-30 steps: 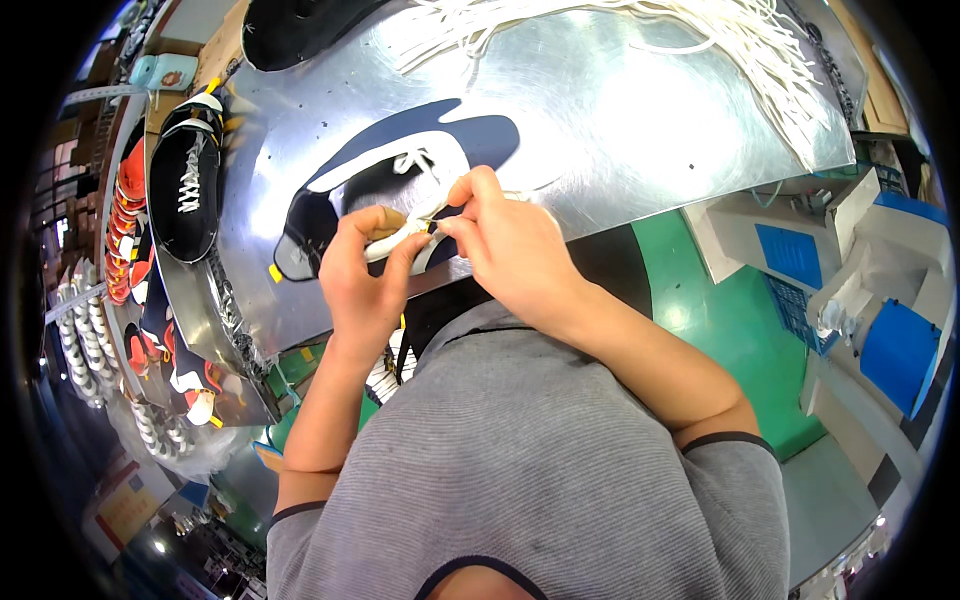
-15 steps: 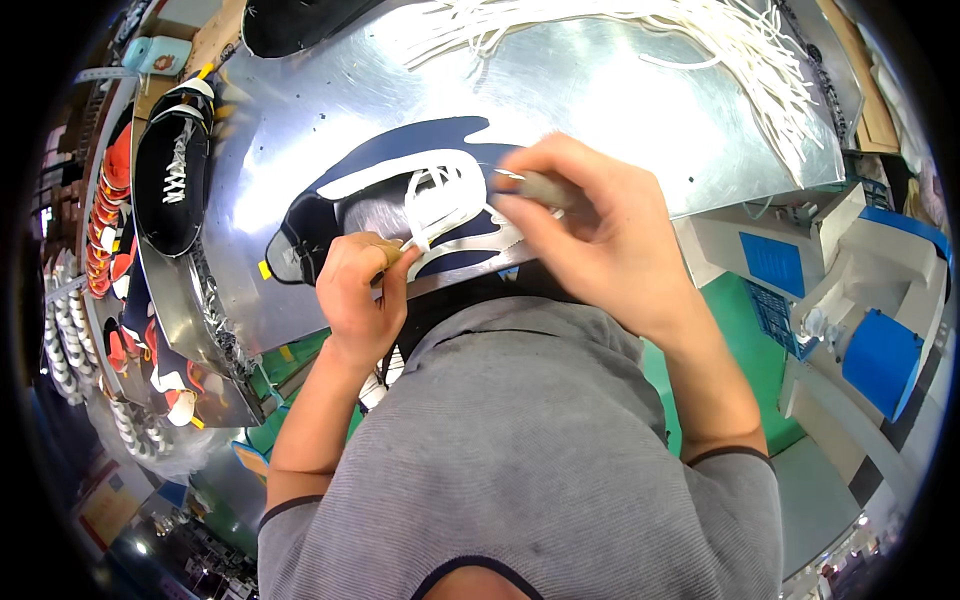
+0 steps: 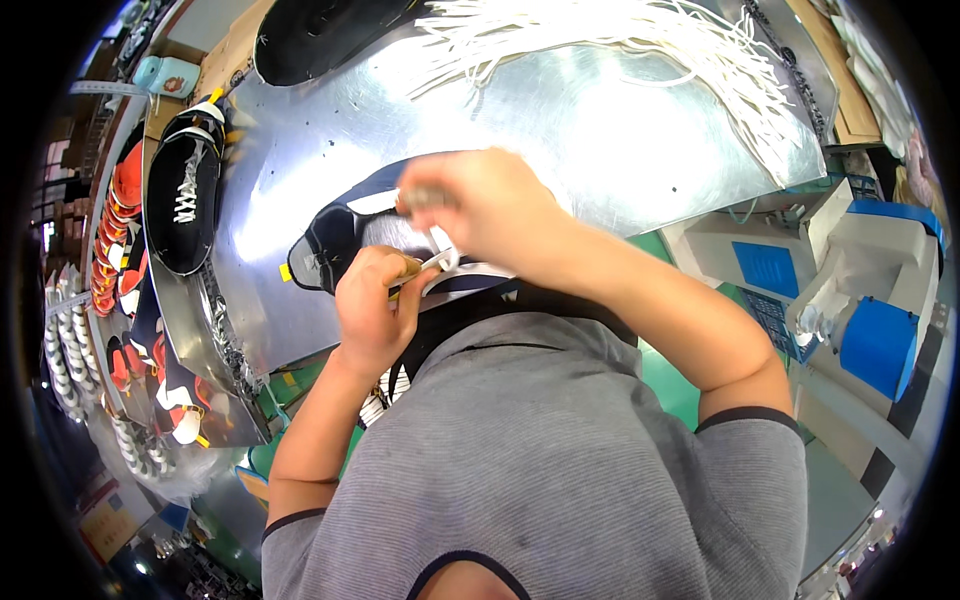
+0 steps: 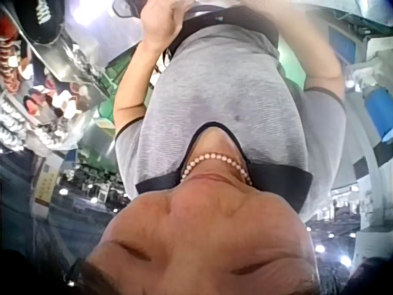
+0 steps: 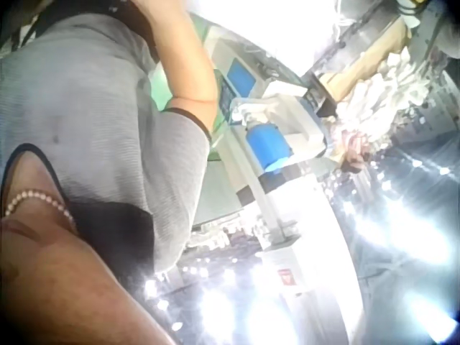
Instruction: The person laces white cords through the eyelets of blue and white shoe uppers. The person picks up a cord, threads it through the eyelets by hand, and then places the laced upper into a stack.
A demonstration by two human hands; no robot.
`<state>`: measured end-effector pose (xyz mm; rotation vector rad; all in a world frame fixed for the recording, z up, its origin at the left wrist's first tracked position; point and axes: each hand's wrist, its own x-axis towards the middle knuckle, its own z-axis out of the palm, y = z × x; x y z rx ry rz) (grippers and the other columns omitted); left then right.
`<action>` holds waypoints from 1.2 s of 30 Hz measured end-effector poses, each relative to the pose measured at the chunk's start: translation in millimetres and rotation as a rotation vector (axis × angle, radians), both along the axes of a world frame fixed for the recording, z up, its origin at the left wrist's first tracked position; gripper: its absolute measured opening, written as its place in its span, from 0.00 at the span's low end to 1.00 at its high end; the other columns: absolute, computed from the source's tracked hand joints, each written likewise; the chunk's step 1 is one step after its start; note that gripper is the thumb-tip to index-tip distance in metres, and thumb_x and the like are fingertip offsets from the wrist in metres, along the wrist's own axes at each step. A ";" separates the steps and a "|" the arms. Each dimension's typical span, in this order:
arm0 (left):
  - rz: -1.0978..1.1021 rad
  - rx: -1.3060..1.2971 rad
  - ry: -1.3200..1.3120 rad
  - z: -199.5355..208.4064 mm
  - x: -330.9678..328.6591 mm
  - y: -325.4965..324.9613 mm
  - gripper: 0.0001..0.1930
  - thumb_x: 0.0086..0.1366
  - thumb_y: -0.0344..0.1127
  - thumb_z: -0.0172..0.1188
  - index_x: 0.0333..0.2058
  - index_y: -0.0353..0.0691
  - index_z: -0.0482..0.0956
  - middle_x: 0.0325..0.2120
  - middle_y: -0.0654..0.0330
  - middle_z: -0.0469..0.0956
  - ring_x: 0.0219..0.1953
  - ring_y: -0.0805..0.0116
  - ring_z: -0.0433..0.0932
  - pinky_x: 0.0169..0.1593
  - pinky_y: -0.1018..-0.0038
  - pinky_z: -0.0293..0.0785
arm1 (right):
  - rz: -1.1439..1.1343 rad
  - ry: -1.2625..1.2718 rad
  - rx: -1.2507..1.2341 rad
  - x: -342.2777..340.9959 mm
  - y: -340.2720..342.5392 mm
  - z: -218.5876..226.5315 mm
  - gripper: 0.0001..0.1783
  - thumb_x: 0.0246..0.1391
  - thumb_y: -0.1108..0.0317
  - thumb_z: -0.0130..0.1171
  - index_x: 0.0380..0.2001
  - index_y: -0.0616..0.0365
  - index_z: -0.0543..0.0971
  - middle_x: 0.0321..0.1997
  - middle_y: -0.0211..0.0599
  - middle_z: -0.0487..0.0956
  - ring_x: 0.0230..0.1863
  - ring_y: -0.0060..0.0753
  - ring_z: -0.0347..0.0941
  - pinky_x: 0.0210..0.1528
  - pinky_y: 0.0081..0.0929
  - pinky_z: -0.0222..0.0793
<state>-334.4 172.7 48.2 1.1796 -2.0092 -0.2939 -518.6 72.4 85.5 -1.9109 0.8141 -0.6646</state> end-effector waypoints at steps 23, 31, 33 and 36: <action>0.512 0.496 0.547 23.0 -17.4 -20.7 0.19 0.55 0.28 0.71 0.45 0.34 0.77 0.25 0.65 0.77 0.24 0.82 0.71 0.30 0.82 0.68 | -0.154 -0.090 0.261 3.3 2.2 -3.0 0.14 0.57 0.71 0.63 0.46 0.62 0.77 0.40 0.33 0.80 0.43 0.21 0.75 0.47 0.19 0.71; 0.540 0.488 0.524 18.0 -18.6 -17.4 0.19 0.55 0.25 0.69 0.46 0.34 0.76 0.29 0.62 0.78 0.26 0.81 0.73 0.32 0.81 0.71 | -0.144 0.097 0.060 -11.0 22.0 -0.9 0.08 0.60 0.66 0.58 0.33 0.58 0.73 0.22 0.39 0.79 0.25 0.43 0.78 0.29 0.36 0.71; 0.522 0.475 0.544 17.8 -19.4 -16.8 0.20 0.55 0.24 0.68 0.47 0.33 0.75 0.30 0.61 0.79 0.28 0.80 0.75 0.34 0.81 0.72 | -0.137 0.167 -0.004 -8.7 22.8 -5.5 0.08 0.60 0.66 0.58 0.34 0.57 0.72 0.21 0.39 0.78 0.25 0.43 0.78 0.29 0.37 0.71; 0.501 0.502 0.562 25.7 -23.1 -14.6 0.20 0.57 0.22 0.66 0.49 0.32 0.74 0.33 0.58 0.81 0.32 0.78 0.79 0.38 0.79 0.75 | -0.144 0.234 -0.138 -0.1 24.6 -8.9 0.09 0.58 0.66 0.58 0.36 0.58 0.71 0.20 0.39 0.78 0.25 0.44 0.78 0.29 0.37 0.71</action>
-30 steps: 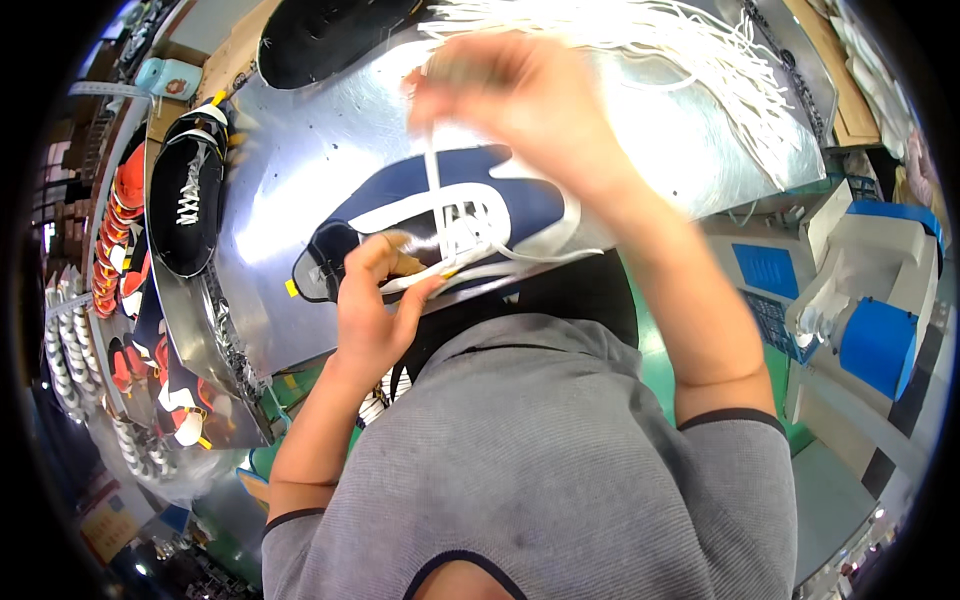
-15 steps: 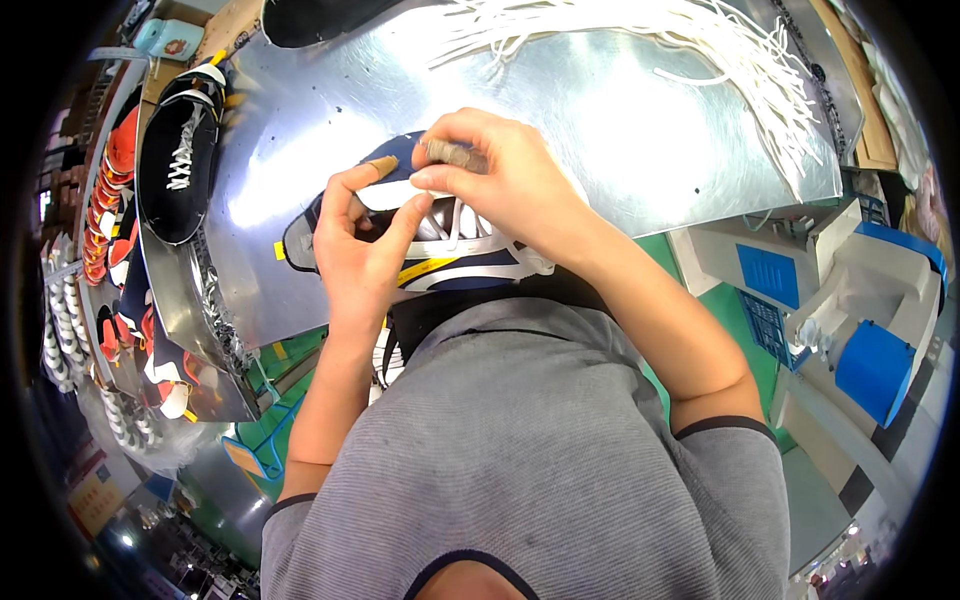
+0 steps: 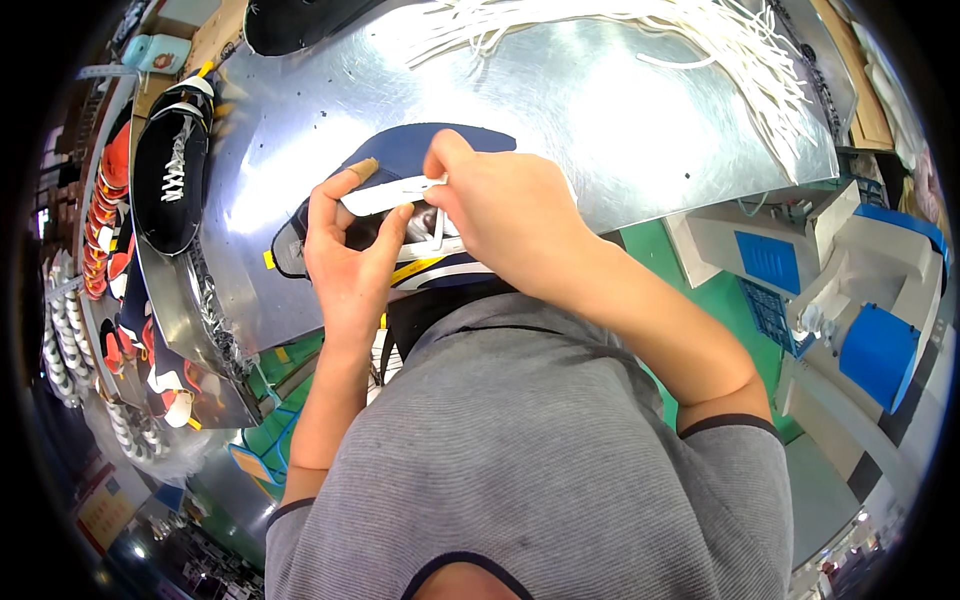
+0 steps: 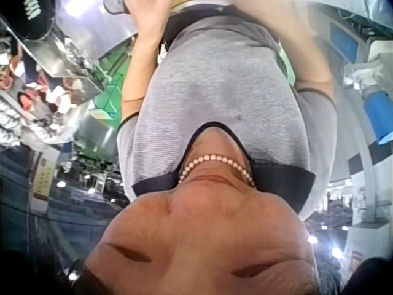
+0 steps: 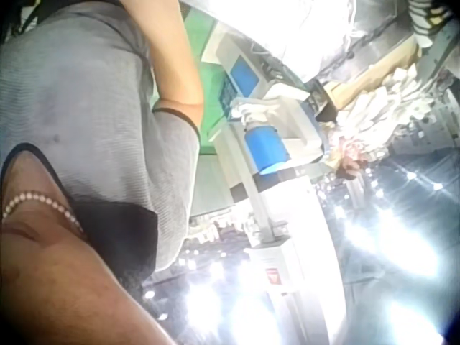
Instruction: The person laces white cords through the eyelets of blue and white shoe uppers. The person picks up a cord, threads it through the eyelets by hand, and then places the laced upper into a stack.
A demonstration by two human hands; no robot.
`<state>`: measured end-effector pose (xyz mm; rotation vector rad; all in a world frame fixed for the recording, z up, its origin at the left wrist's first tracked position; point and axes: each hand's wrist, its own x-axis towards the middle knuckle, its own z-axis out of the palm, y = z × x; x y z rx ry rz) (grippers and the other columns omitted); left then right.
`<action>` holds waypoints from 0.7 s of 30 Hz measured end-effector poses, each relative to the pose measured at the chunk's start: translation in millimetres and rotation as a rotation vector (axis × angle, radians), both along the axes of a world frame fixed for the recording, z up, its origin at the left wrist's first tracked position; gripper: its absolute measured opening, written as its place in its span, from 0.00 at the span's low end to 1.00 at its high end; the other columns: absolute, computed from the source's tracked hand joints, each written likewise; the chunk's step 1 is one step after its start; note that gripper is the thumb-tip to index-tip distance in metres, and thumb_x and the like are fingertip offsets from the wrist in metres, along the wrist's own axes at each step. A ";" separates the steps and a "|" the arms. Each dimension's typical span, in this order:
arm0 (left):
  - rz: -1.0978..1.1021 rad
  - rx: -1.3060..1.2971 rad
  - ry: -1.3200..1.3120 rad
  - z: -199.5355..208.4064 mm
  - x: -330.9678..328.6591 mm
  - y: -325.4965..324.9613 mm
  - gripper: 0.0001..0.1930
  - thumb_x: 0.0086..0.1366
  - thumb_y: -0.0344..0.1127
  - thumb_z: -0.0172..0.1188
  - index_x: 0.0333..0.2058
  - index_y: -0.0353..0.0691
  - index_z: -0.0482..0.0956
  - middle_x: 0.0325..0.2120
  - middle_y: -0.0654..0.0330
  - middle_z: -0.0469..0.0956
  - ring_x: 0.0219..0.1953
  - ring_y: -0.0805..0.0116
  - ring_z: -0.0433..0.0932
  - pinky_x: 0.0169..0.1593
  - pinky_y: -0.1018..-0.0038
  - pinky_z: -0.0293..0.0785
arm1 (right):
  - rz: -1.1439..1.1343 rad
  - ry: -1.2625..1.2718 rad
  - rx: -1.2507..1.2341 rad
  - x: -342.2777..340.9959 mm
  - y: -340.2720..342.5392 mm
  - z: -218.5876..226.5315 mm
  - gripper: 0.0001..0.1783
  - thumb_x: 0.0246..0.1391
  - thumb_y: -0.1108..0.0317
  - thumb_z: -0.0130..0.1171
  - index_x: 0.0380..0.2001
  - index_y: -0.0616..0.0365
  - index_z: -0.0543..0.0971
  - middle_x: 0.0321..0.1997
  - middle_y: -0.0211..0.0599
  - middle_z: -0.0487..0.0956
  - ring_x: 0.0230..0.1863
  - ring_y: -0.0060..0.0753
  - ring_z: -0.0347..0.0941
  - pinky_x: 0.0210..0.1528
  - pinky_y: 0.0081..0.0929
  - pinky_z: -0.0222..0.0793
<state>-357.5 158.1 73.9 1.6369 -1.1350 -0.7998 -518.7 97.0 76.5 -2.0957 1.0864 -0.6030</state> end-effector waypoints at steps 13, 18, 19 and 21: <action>0.011 0.037 0.261 -2.5 9.2 -2.9 0.23 0.61 0.20 0.59 0.55 0.34 0.68 0.34 0.57 0.83 0.37 0.77 0.78 0.43 0.80 0.73 | -0.057 0.144 -0.116 -33.8 4.5 28.9 0.10 0.54 0.65 0.63 0.36 0.57 0.76 0.26 0.37 0.79 0.26 0.39 0.78 0.27 0.33 0.71; 0.070 0.020 0.128 -5.7 2.1 -18.7 0.22 0.60 0.21 0.64 0.52 0.34 0.70 0.33 0.57 0.82 0.36 0.77 0.78 0.41 0.80 0.73 | -0.178 0.011 -0.014 -34.2 11.1 0.4 0.12 0.51 0.60 0.68 0.34 0.54 0.78 0.29 0.34 0.77 0.27 0.38 0.77 0.27 0.33 0.70; 0.075 0.026 0.187 -5.2 4.6 -21.9 0.22 0.59 0.21 0.64 0.52 0.34 0.70 0.32 0.57 0.82 0.36 0.76 0.78 0.41 0.80 0.73 | -0.187 0.009 -0.012 -31.8 12.0 -10.1 0.12 0.51 0.60 0.68 0.34 0.54 0.78 0.29 0.34 0.77 0.27 0.38 0.77 0.27 0.33 0.70; 0.066 0.022 0.440 3.4 12.3 -24.0 0.22 0.59 0.20 0.63 0.52 0.34 0.69 0.32 0.57 0.81 0.35 0.75 0.79 0.43 0.79 0.74 | -0.199 0.093 -0.105 -28.4 12.7 -21.8 0.11 0.51 0.62 0.67 0.33 0.54 0.77 0.33 0.32 0.75 0.27 0.40 0.76 0.27 0.35 0.69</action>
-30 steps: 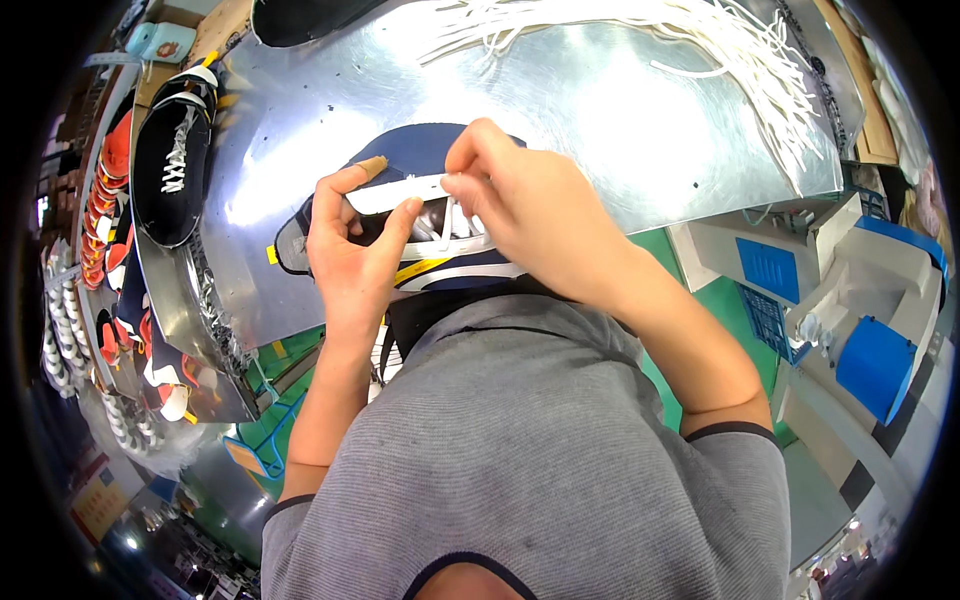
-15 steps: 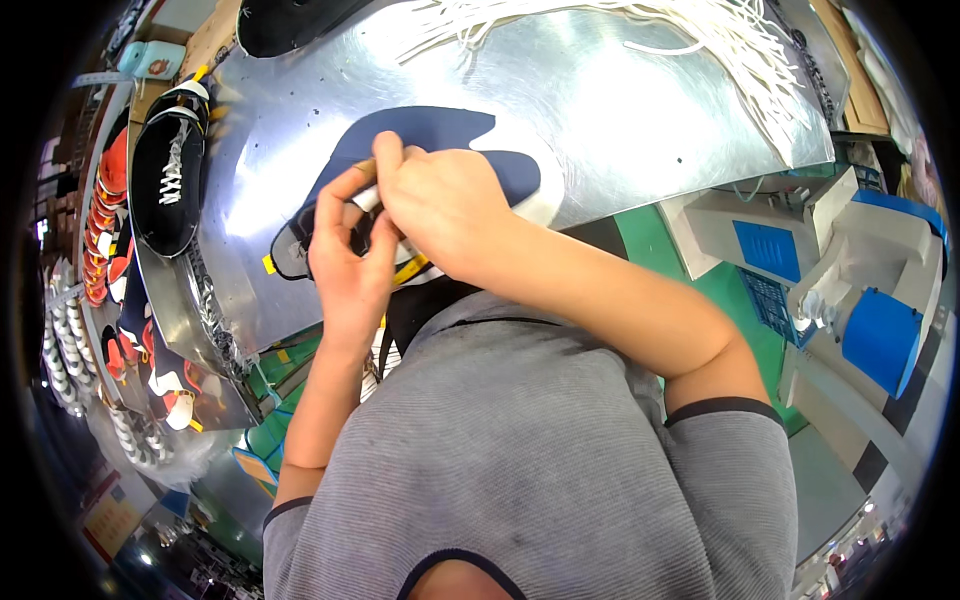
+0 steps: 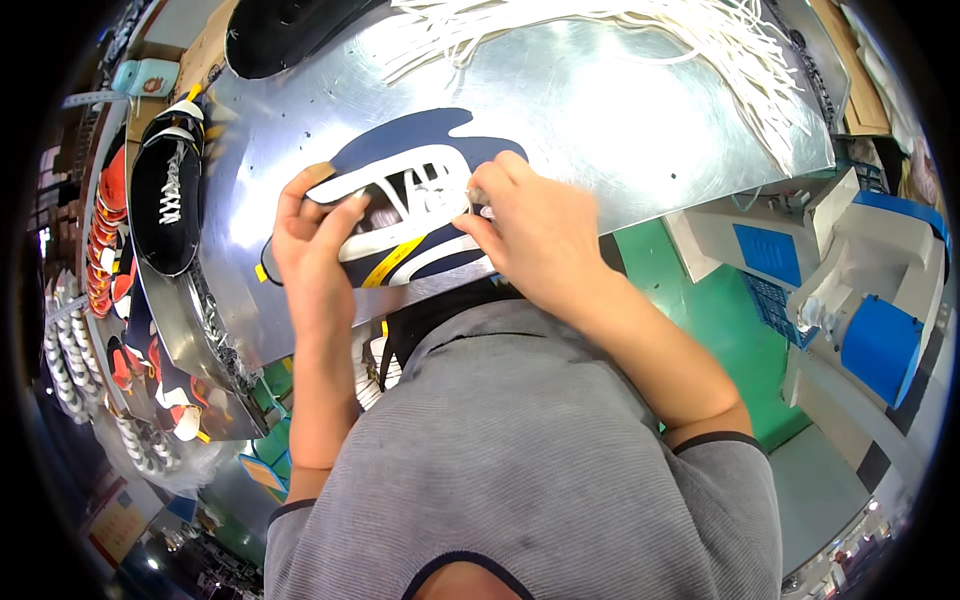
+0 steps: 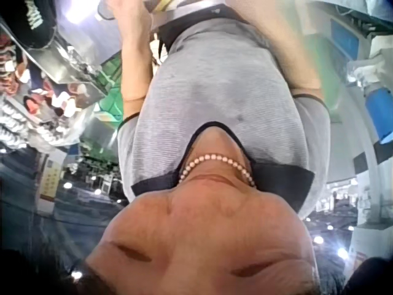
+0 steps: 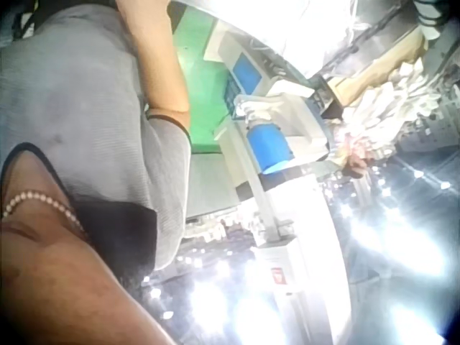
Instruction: The person laces white cords through the eyelets of blue and white shoe uppers. The person picks up a cord, threads it through the eyelets by hand, and then places the laced upper into a stack.
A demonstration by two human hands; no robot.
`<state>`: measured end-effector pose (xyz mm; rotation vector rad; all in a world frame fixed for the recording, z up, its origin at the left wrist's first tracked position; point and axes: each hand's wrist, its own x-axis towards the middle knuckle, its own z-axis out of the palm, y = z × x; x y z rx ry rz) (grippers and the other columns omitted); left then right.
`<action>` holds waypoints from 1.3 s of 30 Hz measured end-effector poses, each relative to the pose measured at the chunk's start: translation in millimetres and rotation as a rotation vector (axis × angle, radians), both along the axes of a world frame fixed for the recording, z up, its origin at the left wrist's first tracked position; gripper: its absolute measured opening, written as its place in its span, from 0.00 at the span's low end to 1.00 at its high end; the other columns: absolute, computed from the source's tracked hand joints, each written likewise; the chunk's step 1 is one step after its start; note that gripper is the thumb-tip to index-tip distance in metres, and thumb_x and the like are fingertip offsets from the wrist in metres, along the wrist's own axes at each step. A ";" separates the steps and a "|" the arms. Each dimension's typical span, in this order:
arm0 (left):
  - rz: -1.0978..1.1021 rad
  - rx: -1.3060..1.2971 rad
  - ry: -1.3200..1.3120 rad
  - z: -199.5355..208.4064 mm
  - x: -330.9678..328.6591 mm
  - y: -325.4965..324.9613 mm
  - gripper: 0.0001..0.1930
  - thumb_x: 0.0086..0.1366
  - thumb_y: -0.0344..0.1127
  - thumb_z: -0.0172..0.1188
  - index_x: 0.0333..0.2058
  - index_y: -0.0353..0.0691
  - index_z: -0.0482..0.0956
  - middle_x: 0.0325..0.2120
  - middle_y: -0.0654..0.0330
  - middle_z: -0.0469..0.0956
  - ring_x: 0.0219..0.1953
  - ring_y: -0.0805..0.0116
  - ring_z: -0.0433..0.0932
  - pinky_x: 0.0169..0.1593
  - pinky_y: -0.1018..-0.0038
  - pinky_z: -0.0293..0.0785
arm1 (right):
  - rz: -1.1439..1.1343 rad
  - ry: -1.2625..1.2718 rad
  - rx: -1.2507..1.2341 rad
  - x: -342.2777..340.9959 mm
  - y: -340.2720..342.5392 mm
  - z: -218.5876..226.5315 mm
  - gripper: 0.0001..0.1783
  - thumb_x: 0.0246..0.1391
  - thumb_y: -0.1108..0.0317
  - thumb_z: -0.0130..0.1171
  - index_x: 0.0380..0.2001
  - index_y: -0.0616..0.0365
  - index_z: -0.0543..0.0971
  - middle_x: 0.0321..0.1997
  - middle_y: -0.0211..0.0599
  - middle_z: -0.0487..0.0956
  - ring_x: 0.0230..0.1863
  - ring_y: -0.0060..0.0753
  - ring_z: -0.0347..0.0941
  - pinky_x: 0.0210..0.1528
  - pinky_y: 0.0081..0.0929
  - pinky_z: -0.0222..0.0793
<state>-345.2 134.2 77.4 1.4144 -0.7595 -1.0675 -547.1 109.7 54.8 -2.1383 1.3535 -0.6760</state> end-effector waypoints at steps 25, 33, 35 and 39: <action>-0.218 -0.394 -0.967 4.4 2.0 1.6 0.14 0.57 0.23 0.67 0.40 0.33 0.74 0.30 0.54 0.79 0.33 0.61 0.79 0.40 0.70 0.74 | -0.024 -0.619 0.446 -2.7 -16.6 17.9 0.14 0.56 0.63 0.66 0.38 0.64 0.83 0.29 0.31 0.81 0.30 0.18 0.74 0.33 0.19 0.69; -0.205 -0.412 -0.946 22.5 -0.1 9.9 0.12 0.57 0.22 0.65 0.40 0.33 0.74 0.31 0.53 0.78 0.32 0.54 0.79 0.36 0.66 0.73 | 0.207 -0.688 0.837 3.9 10.5 13.0 0.11 0.56 0.65 0.65 0.36 0.63 0.81 0.27 0.27 0.78 0.31 0.14 0.69 0.35 0.19 0.66; -0.273 -0.350 -0.919 25.5 1.8 5.5 0.12 0.58 0.23 0.64 0.41 0.35 0.77 0.30 0.53 0.76 0.32 0.54 0.77 0.36 0.65 0.71 | 0.312 -0.588 0.889 -9.7 24.3 5.0 0.10 0.57 0.65 0.64 0.35 0.61 0.81 0.27 0.26 0.76 0.30 0.15 0.68 0.34 0.20 0.65; -0.455 -0.213 -1.076 4.3 7.5 1.6 0.13 0.60 0.28 0.63 0.44 0.39 0.80 0.29 0.52 0.73 0.31 0.52 0.74 0.37 0.66 0.71 | 0.236 -0.545 0.572 -10.4 14.5 12.3 0.08 0.58 0.69 0.62 0.39 0.59 0.80 0.34 0.32 0.76 0.33 0.21 0.70 0.37 0.22 0.66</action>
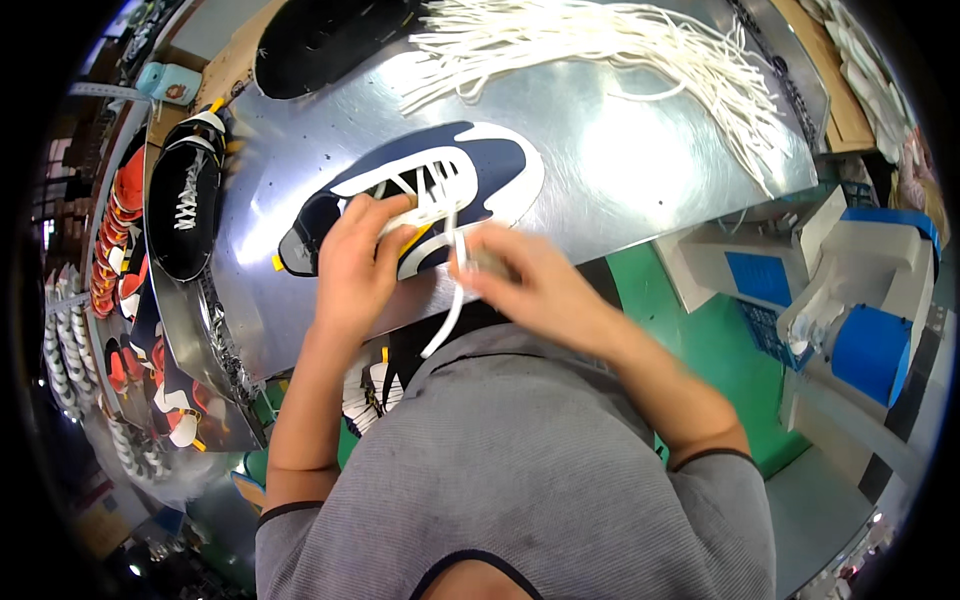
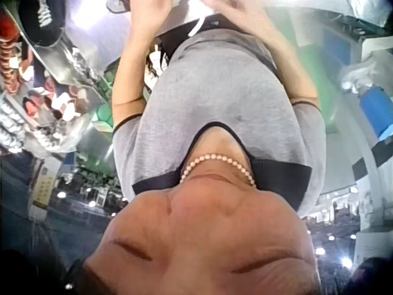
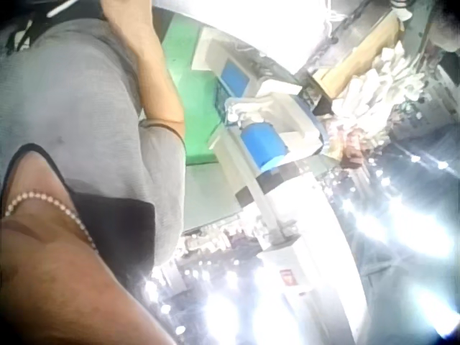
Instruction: The person laces white cords through the eyelets of blue and white shoe uppers. The person picks up a cord, threads it through the eyelets by hand, and then places the laced upper into a stack.
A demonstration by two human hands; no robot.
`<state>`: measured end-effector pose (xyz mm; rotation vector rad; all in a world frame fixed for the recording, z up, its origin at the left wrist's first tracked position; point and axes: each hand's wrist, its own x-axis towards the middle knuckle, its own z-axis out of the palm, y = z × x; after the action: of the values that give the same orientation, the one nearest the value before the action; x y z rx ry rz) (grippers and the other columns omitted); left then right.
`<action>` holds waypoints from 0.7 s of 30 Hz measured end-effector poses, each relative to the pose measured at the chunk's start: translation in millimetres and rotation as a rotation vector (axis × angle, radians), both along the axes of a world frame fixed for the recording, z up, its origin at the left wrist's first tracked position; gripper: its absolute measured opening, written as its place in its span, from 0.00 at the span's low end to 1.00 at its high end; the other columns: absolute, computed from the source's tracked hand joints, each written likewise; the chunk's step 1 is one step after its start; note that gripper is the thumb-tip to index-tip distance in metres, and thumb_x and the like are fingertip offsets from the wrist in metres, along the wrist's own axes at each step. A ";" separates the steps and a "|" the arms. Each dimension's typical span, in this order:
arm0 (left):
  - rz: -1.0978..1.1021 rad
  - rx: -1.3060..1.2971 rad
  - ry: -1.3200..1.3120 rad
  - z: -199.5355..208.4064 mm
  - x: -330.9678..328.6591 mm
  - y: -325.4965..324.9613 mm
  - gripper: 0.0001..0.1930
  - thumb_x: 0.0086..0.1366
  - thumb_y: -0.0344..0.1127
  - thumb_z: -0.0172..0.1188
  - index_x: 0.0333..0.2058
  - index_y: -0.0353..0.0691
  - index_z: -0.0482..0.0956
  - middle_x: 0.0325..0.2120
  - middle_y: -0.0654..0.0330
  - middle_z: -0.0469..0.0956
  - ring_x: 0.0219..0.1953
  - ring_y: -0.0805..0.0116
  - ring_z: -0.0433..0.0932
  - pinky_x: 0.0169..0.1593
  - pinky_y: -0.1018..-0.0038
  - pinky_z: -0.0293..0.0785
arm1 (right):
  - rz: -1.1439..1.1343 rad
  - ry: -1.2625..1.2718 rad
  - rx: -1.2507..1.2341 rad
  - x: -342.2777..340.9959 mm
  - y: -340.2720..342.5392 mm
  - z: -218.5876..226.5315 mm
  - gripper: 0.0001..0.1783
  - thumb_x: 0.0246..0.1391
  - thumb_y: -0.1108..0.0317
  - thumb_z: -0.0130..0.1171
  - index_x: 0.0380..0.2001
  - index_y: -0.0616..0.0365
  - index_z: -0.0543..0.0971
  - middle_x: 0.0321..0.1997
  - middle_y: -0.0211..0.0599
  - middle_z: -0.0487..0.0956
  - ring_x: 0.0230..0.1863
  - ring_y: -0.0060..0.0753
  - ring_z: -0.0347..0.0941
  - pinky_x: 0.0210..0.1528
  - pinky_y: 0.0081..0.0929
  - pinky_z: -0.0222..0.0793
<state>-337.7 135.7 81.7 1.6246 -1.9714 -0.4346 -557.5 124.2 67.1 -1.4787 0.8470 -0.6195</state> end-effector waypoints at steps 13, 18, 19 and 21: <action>-0.140 0.076 -0.167 28.2 -6.3 -12.1 0.21 0.58 0.34 0.65 0.51 0.42 0.77 0.38 0.52 0.79 0.39 0.53 0.78 0.40 0.63 0.73 | -0.309 -0.019 -0.794 18.9 -74.0 -0.6 0.14 0.47 0.79 0.62 0.39 0.56 0.78 0.35 0.36 0.79 0.30 0.39 0.77 0.31 0.28 0.71; -0.133 0.232 -0.352 32.8 -12.1 -19.0 0.21 0.58 0.36 0.65 0.50 0.40 0.76 0.33 0.54 0.82 0.38 0.51 0.80 0.41 0.60 0.75 | -0.197 -0.005 -0.696 10.3 -78.7 7.9 0.12 0.50 0.76 0.63 0.39 0.54 0.80 0.34 0.36 0.80 0.31 0.39 0.78 0.32 0.29 0.72; -0.145 0.208 -0.273 28.7 -8.5 -19.4 0.21 0.58 0.36 0.65 0.50 0.39 0.76 0.35 0.53 0.82 0.38 0.51 0.80 0.41 0.61 0.75 | -0.143 0.016 -0.728 10.0 -78.0 2.8 0.12 0.50 0.76 0.63 0.39 0.54 0.80 0.34 0.36 0.80 0.31 0.39 0.78 0.33 0.29 0.72; -0.159 0.230 -0.112 18.3 -0.8 -23.7 0.20 0.58 0.37 0.65 0.48 0.37 0.77 0.36 0.50 0.82 0.39 0.52 0.81 0.42 0.63 0.75 | -0.123 0.030 -0.723 10.2 -73.5 -0.3 0.12 0.50 0.76 0.62 0.40 0.53 0.79 0.35 0.35 0.80 0.32 0.39 0.78 0.34 0.30 0.73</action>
<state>-338.6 112.0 99.9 1.6657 -2.2125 -0.6660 -547.4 50.7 66.7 -2.0927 0.7751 -1.0709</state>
